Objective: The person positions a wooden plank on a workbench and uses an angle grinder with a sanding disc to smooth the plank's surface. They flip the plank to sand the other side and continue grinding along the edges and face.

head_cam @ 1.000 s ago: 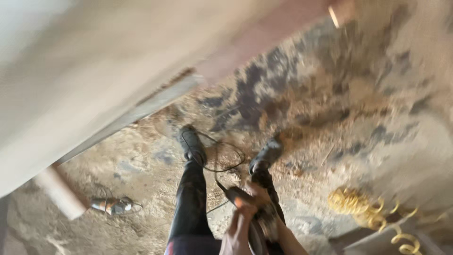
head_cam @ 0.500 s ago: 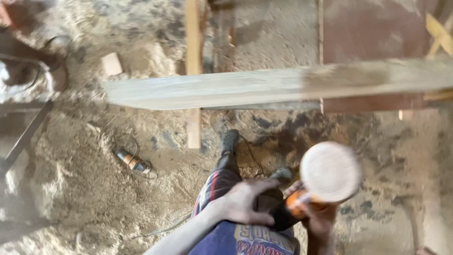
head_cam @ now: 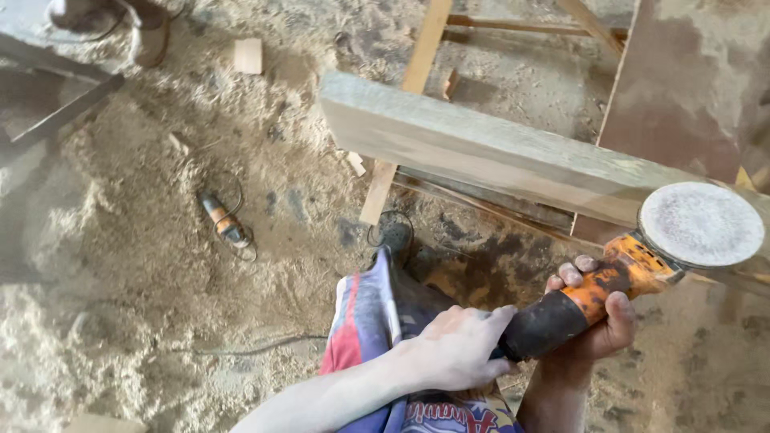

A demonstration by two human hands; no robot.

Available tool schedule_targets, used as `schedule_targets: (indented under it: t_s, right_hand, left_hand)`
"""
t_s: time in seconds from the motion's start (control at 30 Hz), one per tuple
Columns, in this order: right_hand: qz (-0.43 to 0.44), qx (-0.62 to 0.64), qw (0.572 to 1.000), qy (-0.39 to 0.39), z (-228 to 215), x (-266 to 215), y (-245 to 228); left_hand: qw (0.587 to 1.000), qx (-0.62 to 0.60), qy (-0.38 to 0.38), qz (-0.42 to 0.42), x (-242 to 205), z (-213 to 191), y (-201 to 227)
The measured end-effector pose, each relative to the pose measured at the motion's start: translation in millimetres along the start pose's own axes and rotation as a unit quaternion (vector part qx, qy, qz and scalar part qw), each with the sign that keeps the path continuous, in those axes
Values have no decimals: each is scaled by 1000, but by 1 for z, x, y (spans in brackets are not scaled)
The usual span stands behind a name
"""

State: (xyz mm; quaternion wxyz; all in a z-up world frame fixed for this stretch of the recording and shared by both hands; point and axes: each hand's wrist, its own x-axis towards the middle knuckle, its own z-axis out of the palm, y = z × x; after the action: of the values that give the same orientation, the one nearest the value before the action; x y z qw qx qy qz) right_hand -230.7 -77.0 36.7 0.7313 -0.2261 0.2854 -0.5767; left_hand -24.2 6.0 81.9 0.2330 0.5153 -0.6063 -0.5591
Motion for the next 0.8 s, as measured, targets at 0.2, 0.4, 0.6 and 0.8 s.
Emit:
schedule_targets:
  t_s: [0.2, 0.4, 0.6, 0.8]
  right_hand:
    - [-11, -49, 995, 84, -10, -17, 2]
    - [-42, -130, 983, 123, -5, -55, -21]
    - [-104, -202, 961, 161, 8, -88, -18]
    - [-62, -196, 976, 67, 37, -97, -14]
  left_hand:
    - [998, 20, 38, -43, -3, 27, -5]
    - [994, -46, -48, 87, -6, 31, -5]
    - [993, 4, -97, -71, 11, 53, 22]
    - [980, -123, -153, 3, -2, 44, 0]
